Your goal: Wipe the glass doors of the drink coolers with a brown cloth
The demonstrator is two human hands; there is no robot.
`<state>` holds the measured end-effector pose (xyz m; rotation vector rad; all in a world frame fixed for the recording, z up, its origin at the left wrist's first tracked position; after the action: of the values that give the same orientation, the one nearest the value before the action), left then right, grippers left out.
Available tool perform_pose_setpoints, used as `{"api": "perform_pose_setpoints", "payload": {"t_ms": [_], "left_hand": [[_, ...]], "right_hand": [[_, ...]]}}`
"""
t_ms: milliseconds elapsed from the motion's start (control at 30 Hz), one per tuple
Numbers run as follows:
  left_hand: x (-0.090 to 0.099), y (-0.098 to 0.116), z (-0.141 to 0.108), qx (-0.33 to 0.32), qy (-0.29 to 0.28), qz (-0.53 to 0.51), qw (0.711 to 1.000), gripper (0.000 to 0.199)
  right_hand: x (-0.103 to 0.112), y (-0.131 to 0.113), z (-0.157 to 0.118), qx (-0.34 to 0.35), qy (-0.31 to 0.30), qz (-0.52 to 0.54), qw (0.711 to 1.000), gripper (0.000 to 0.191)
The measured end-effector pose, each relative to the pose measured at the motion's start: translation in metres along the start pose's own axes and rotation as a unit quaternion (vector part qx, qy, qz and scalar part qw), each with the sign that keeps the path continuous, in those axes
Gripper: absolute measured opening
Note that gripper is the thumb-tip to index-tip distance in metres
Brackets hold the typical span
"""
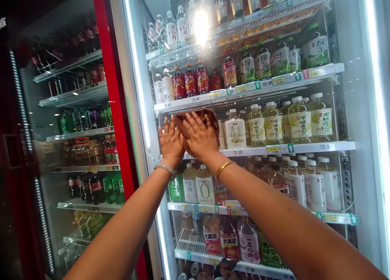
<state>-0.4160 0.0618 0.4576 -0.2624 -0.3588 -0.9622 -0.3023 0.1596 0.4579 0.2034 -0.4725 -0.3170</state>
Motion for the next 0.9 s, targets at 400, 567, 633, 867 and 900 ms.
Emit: {"api": "perform_pose_setpoints", "payload": {"t_ms": [400,567,633,867,900], "left_hand": [[0.003,-0.043,-0.006,-0.022,-0.001,0.037,0.999,0.058],[0.007,-0.059,-0.009,-0.013,-0.023,0.035,0.999,0.061],[0.009,-0.066,-0.015,-0.02,-0.023,0.043,0.999,0.061],[0.003,-0.082,-0.028,-0.025,-0.023,0.041,0.999,0.06],[0.002,-0.083,-0.028,-0.022,-0.027,0.04,0.999,0.06]], "right_hand": [[-0.005,-0.008,0.04,-0.002,0.022,0.013,1.0,0.067],[-0.03,-0.048,0.003,0.098,-0.028,-0.003,0.995,0.067],[-0.03,-0.043,-0.016,0.144,-0.045,-0.015,0.988,0.066],[-0.021,-0.036,0.036,0.05,-0.002,0.024,0.998,0.069],[-0.025,-0.046,0.043,0.047,-0.005,0.029,0.998,0.069]]}}
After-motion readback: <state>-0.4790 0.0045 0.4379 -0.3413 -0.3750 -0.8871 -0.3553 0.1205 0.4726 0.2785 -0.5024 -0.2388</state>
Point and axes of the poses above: each hand's wrist, its own z-axis towards the middle knuckle, its own x-axis out of the back of the hand, y = z × x, the point moved 2 cm from there along z, towards the middle knuckle, and after that the axes turned 12 degrees about -y, right-handed, at the moved point
